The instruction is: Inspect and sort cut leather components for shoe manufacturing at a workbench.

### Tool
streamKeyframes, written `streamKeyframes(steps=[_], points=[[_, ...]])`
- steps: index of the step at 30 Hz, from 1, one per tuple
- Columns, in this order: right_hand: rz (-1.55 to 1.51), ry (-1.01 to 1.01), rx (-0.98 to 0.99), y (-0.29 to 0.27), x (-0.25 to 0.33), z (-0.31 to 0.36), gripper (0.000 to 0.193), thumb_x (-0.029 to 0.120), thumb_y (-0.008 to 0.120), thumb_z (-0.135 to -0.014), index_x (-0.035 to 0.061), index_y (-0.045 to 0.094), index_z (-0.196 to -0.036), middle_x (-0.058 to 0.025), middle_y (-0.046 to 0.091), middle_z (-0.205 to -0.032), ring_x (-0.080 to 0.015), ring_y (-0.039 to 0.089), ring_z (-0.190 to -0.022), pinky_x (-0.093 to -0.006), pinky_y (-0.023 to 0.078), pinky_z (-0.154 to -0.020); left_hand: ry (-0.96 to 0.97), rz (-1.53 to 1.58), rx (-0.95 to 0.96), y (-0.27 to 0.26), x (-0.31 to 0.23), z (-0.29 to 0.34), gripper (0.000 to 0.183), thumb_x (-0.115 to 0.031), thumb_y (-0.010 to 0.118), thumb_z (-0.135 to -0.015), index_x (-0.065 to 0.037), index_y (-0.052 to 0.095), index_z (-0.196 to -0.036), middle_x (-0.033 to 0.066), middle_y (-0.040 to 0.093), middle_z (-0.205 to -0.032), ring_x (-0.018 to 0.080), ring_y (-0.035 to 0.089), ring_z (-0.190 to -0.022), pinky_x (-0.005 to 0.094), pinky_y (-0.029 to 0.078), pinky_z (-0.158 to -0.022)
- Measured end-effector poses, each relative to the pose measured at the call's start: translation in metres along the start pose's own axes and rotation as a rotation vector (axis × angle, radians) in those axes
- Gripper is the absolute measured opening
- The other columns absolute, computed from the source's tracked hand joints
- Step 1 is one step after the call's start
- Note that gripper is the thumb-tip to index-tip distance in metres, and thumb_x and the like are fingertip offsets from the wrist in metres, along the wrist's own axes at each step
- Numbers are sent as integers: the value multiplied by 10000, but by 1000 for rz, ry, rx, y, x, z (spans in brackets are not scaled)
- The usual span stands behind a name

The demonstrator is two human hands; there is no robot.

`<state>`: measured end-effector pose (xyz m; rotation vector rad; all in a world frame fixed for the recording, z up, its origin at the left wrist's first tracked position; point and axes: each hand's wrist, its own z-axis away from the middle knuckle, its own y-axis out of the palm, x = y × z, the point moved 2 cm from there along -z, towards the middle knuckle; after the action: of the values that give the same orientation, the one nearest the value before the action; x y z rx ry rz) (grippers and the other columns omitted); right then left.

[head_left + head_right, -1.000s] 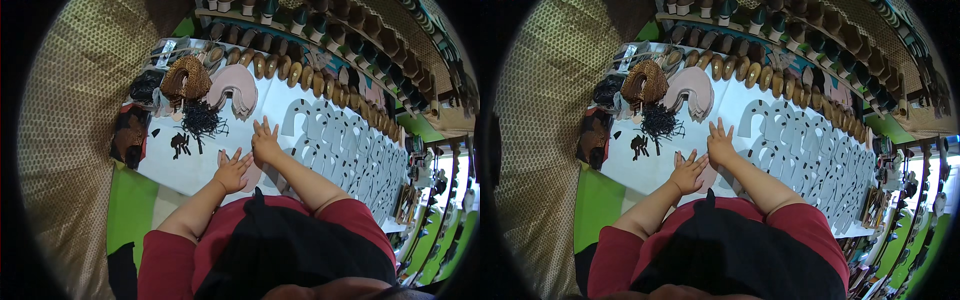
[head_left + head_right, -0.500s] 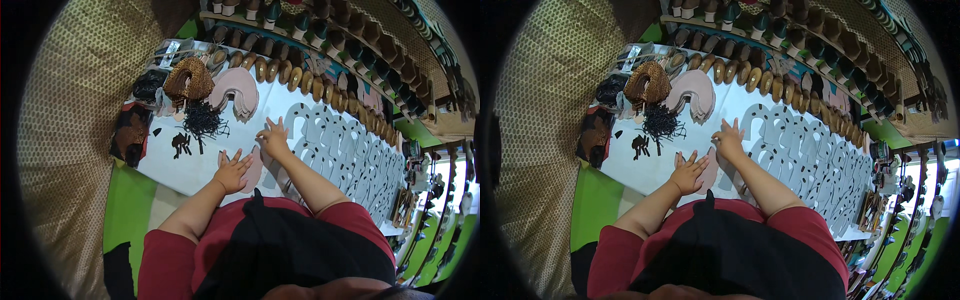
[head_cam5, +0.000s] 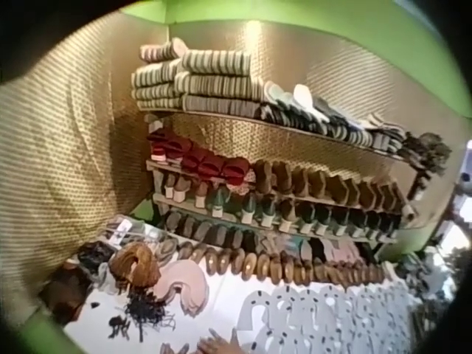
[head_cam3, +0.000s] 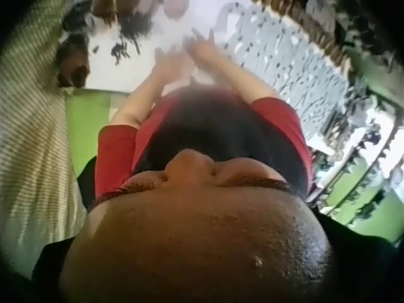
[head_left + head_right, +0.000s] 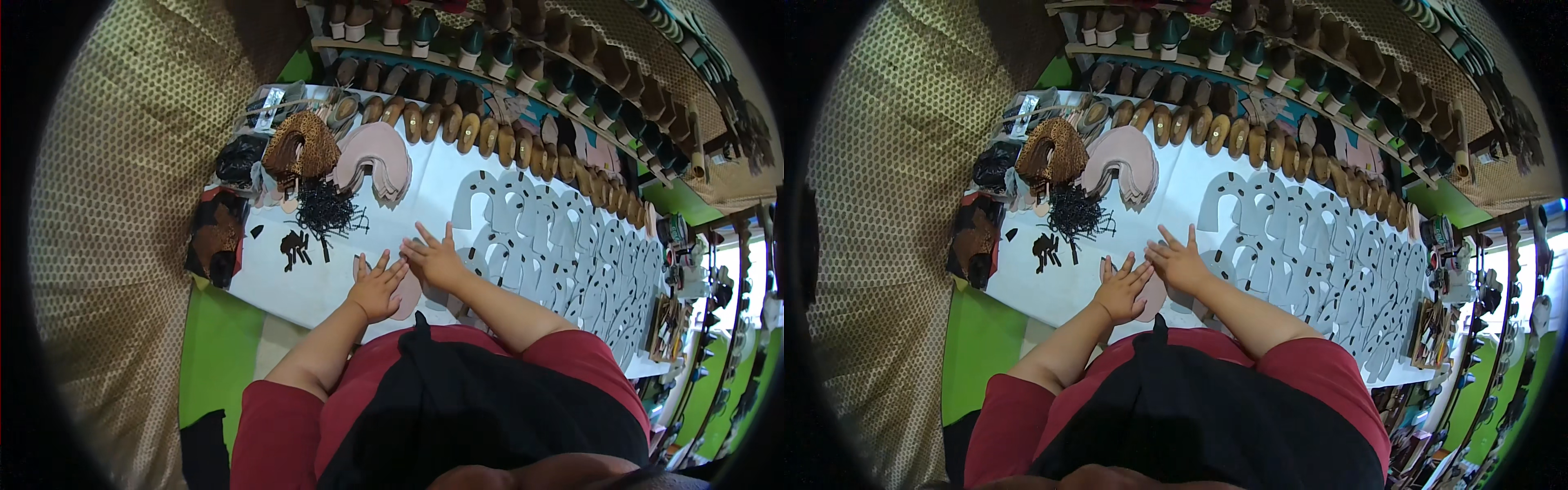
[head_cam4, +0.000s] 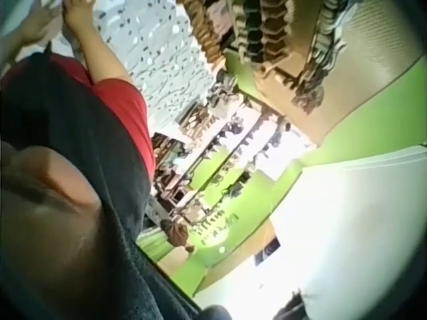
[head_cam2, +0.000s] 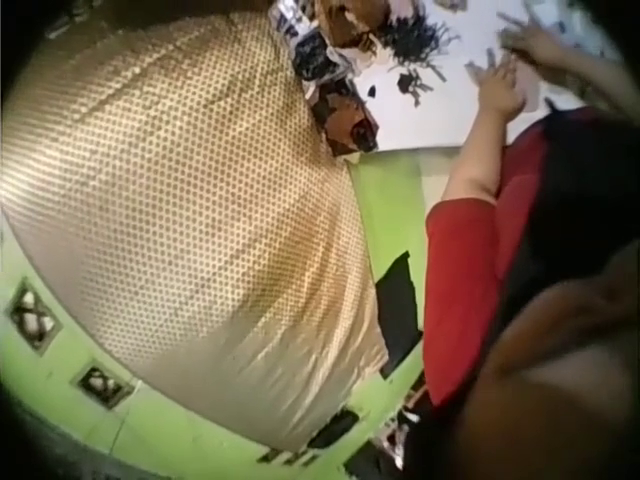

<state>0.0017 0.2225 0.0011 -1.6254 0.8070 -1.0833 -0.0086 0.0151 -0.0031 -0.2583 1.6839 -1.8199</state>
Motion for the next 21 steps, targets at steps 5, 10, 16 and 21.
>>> streamKeyframes(steps=[5,10,16,21], points=[[54,49,-13,24,1,19,412,262,540,-969,202,614,-1370,24,531,-1476,-254,232,-1526,-810,63,-1085,4,2,15,-3,-3,-2,822,-408,576,-831,-131,326,-1564,19,272,-1648,348,135,-1540,739,28,-1137],[-57,142,130,9,5,15,438,265,527,-977,208,577,-1408,21,513,-1495,-250,213,-1532,-795,50,-1101,12,24,20,-2,-3,1,869,-426,564,-829,-80,279,-1573,83,246,-1653,357,126,-1541,708,12,-1158],[-75,160,127,9,25,34,539,247,522,-937,197,502,-1473,17,455,-1540,-251,206,-1534,-772,34,-1125,10,56,-12,-1,0,1,902,-434,557,-831,-32,238,-1573,155,199,-1659,371,116,-1542,682,-3,-1169],[28,251,45,34,49,44,607,267,465,-905,140,464,-1499,-15,405,-1571,-246,186,-1539,-758,35,-1136,53,82,-64,14,9,1,901,-434,561,-838,-37,229,-1575,169,193,-1658,389,117,-1539,692,1,-1160]])
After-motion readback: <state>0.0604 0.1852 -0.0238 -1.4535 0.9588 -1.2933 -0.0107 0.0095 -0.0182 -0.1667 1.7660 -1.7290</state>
